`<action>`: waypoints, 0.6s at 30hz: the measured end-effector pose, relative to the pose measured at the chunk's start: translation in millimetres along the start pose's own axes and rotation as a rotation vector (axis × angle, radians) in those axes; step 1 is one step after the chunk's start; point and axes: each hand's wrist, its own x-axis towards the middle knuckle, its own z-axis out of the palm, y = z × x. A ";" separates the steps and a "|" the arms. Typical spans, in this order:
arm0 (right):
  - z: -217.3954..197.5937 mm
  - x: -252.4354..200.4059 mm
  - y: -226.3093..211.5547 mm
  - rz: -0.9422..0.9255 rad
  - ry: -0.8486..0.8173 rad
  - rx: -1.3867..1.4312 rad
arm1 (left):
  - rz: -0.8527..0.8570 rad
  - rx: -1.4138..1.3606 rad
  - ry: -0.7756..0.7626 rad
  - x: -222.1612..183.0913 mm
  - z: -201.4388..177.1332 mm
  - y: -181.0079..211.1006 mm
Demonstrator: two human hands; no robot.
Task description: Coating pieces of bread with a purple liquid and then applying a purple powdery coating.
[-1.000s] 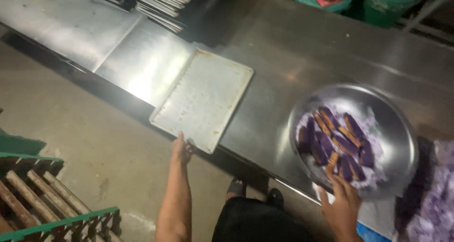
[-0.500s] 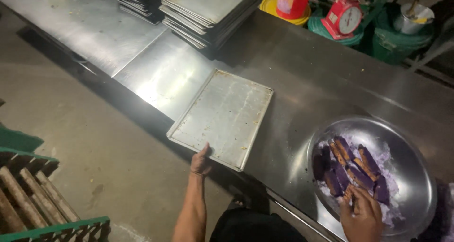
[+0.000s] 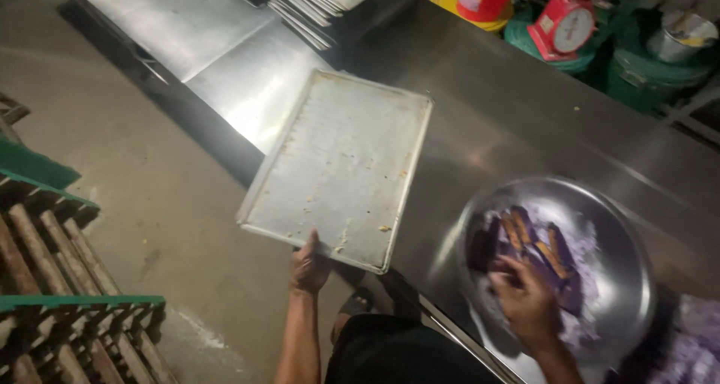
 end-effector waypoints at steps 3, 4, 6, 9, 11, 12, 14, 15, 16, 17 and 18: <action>16.8 -6.8 -10.7 0.148 -0.197 0.247 | 0.011 0.072 0.049 -35.3 63.1 -14.3; 18.6 -12.0 -19.2 0.159 -0.187 0.245 | 0.016 0.110 0.075 -48.1 100.6 -15.7; 24.1 -20.5 -36.7 0.316 -0.421 0.503 | 0.025 0.187 0.121 -86.8 180.1 -13.2; 29.1 -43.8 -47.8 0.338 -0.554 0.774 | -0.015 0.140 -0.011 -104.9 203.0 -27.8; 28.3 -57.2 -56.3 0.388 -0.510 0.839 | -0.064 0.154 0.048 -115.9 252.8 -34.8; 29.6 -62.8 -59.5 0.422 -0.486 0.905 | -0.089 0.170 0.107 -118.3 277.4 -38.6; 19.6 -74.5 -70.7 0.454 -0.374 0.923 | -0.151 0.024 -0.344 -98.7 183.9 -60.2; 15.6 -82.1 -78.1 0.480 -0.306 0.933 | -0.157 -0.154 -0.764 -88.3 137.6 -68.8; 15.4 -89.1 -84.1 0.490 -0.234 0.944 | -0.225 -0.163 -0.781 -86.8 161.3 -68.8; 14.6 -95.4 -89.6 0.521 -0.154 0.965 | -0.246 -0.014 -0.565 -86.1 185.3 -70.2; 11.0 -105.8 -93.3 0.557 -0.067 0.985 | -0.254 0.151 -0.355 -90.4 208.4 -75.9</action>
